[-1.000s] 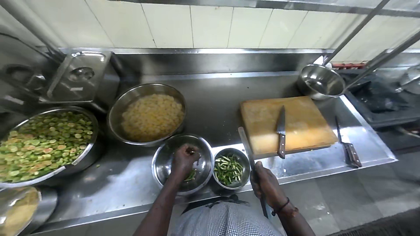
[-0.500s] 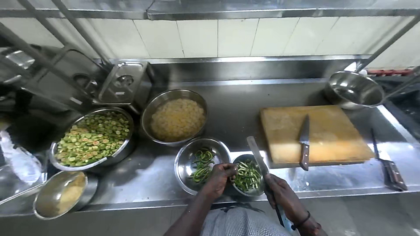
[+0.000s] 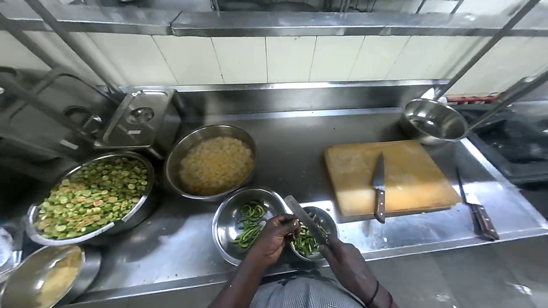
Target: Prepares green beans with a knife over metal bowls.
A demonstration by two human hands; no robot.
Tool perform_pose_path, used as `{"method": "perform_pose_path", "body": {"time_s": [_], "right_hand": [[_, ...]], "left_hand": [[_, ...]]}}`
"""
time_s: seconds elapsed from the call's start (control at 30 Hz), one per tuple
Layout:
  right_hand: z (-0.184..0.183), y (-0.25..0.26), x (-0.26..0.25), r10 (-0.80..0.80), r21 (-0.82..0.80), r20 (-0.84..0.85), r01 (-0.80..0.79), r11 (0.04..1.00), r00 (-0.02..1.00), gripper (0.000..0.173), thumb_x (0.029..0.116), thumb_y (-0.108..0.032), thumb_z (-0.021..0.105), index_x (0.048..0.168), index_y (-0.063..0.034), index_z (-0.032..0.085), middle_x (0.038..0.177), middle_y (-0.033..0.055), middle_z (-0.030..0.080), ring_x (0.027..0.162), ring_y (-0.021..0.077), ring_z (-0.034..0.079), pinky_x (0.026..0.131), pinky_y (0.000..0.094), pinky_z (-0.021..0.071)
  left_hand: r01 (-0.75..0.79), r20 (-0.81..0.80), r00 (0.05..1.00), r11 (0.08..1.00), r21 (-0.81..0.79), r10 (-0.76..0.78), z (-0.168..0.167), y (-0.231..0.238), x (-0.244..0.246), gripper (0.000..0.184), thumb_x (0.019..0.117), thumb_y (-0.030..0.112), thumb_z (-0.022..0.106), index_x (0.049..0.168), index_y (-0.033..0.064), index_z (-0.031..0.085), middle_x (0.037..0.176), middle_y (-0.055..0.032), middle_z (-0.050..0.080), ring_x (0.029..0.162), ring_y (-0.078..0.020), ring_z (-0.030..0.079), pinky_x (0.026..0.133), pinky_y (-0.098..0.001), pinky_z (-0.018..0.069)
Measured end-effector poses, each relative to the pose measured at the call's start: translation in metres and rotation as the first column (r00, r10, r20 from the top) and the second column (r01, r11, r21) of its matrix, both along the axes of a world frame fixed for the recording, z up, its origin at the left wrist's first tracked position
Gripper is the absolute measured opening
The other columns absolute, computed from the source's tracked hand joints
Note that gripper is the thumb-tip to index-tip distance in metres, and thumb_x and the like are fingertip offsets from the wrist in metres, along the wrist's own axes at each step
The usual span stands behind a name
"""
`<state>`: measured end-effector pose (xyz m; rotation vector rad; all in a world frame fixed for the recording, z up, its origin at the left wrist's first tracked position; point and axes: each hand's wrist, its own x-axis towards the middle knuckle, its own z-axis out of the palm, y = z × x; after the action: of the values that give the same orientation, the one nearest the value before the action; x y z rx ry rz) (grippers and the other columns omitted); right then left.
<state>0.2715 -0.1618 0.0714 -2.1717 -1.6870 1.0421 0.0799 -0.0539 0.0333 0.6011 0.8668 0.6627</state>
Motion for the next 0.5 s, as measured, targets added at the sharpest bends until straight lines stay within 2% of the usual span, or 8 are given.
{"method": "perform_pose_path", "body": {"time_s": [0.23, 0.37, 0.5], "right_hand": [[0.004, 0.002, -0.002, 0.018, -0.019, 0.050, -0.017, 1.000, 0.999, 0.041, 0.1072, -0.043, 0.045, 0.111, -0.0062, 0.063, 0.080, 0.0120, 0.064, 0.079, 0.0307, 0.067, 0.074, 0.0497, 0.0533], [0.005, 0.003, -0.002, 0.035, -0.027, 0.069, -0.033, 0.999, 0.997, 0.041, 0.1075, -0.042, 0.044, 0.111, -0.0065, 0.063, 0.081, 0.0124, 0.064, 0.080, 0.0310, 0.067, 0.075, 0.0504, 0.0536], [0.011, 0.007, -0.006, 0.067, -0.082, 0.119, -0.058, 0.995, 0.991, 0.041, 0.1078, -0.042, 0.043, 0.115, -0.0058, 0.062, 0.087, 0.0147, 0.068, 0.087, 0.0342, 0.070, 0.079, 0.0526, 0.0544]], "left_hand": [[0.012, -0.045, 0.999, 0.999, 0.042, -0.010, 0.003, 0.003, 0.000, 0.005, 0.0959, -0.004, 0.064, 0.100, -0.0020, 0.066, 0.087, -0.0112, 0.067, 0.077, -0.0189, 0.066, 0.076, -0.0329, 0.0587], [0.018, -0.071, 0.997, 0.996, 0.086, -0.012, 0.003, 0.004, -0.001, 0.003, 0.0941, -0.004, 0.066, 0.097, -0.0025, 0.067, 0.084, -0.0111, 0.067, 0.074, -0.0171, 0.065, 0.073, -0.0309, 0.0578], [0.048, -0.137, 0.990, 0.993, 0.110, -0.033, 0.005, 0.005, 0.001, 0.005, 0.0906, -0.003, 0.071, 0.089, -0.0010, 0.068, 0.081, -0.0080, 0.067, 0.070, -0.0135, 0.063, 0.068, -0.0273, 0.0554]]}}
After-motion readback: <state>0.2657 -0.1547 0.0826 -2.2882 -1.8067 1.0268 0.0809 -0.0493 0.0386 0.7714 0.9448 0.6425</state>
